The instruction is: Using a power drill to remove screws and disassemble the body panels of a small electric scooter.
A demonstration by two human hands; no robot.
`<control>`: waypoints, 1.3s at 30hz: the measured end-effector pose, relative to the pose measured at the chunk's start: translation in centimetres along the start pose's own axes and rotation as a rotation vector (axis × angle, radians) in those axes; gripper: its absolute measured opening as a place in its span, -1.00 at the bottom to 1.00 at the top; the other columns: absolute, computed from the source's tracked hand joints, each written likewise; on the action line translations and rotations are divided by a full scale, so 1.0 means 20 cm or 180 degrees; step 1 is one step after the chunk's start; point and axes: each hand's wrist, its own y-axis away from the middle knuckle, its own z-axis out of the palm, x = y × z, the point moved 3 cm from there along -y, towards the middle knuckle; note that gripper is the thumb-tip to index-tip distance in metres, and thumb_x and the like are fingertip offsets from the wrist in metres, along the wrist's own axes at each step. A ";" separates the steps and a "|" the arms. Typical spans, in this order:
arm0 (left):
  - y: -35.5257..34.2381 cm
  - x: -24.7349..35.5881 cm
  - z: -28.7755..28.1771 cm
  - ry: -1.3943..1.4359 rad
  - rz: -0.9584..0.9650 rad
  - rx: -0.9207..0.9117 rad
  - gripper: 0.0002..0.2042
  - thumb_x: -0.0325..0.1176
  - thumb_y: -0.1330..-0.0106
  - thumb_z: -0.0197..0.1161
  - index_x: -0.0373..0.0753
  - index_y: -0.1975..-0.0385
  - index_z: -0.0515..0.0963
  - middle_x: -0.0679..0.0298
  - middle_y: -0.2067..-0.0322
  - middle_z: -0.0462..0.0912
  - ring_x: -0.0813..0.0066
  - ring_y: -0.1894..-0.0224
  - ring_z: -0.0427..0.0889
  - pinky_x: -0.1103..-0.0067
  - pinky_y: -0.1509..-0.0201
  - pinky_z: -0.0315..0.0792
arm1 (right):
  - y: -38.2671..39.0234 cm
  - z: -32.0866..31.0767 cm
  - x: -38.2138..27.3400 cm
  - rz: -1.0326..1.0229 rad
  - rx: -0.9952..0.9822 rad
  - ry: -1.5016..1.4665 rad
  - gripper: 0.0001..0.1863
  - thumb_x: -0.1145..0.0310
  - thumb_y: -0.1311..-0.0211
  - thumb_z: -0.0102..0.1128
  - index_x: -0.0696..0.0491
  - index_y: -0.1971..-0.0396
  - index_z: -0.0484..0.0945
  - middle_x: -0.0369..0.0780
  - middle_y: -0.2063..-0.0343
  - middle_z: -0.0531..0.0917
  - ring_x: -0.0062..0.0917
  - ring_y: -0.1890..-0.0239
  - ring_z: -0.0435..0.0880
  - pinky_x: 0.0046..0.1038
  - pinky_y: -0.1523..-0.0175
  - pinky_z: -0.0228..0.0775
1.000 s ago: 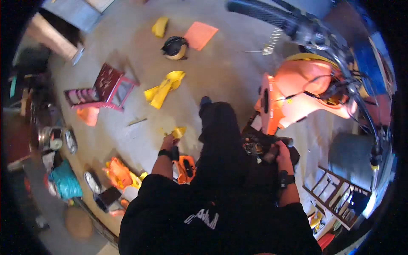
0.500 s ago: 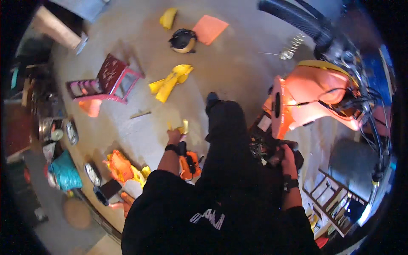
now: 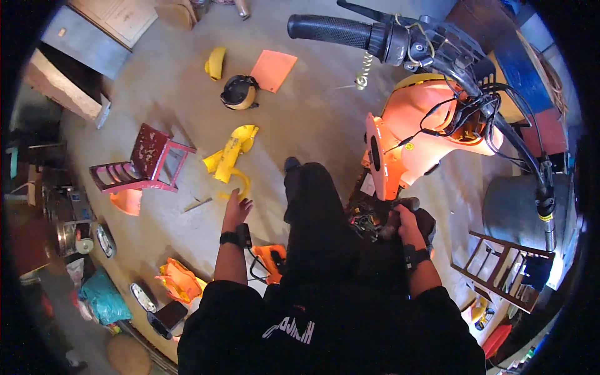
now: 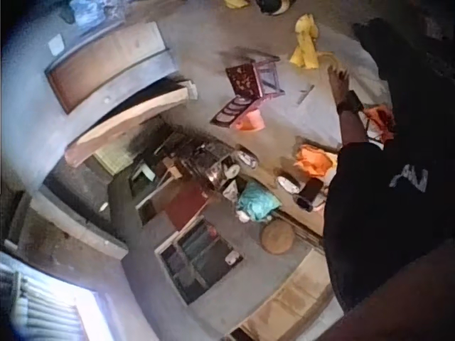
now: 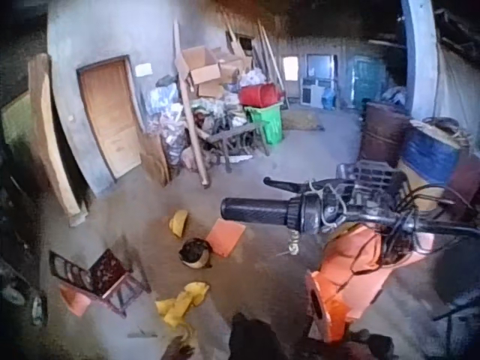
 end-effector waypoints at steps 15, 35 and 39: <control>-0.12 0.27 0.69 -0.1246 0.0752 -0.0595 -0.55 -0.05 -0.39 0.11 -0.28 -0.10 0.39 0.20 0.12 0.58 0.39 0.15 0.63 0.44 0.07 0.56 | -0.13 -0.13 0.11 0.0600 0.0099 -0.0261 -0.81 0.39 -0.08 0.16 0.14 0.31 0.48 -0.17 0.46 0.60 -0.38 0.43 0.61 -0.39 0.28 0.51; -1.52 -0.05 1.00 -0.4188 0.2566 0.0052 -0.83 -0.35 -0.15 0.27 -0.24 0.29 0.57 0.21 0.45 0.64 0.38 0.35 0.65 0.48 0.30 0.53 | 0.09 -0.19 0.05 0.1390 0.0734 -0.0089 -0.75 0.24 -0.21 0.10 0.10 0.32 0.63 -0.27 0.37 0.64 -0.51 0.32 0.58 -0.47 0.21 0.43; -1.59 0.29 0.97 -0.0088 0.1550 0.0014 -0.84 -0.35 -0.11 0.24 -0.28 0.36 0.55 0.02 0.50 0.59 0.08 0.37 0.62 0.33 0.29 0.48 | 0.09 -0.06 0.03 0.1189 0.0619 -0.0085 -0.74 0.21 -0.23 0.09 0.09 0.32 0.63 -0.27 0.40 0.63 -0.51 0.33 0.58 -0.45 0.21 0.43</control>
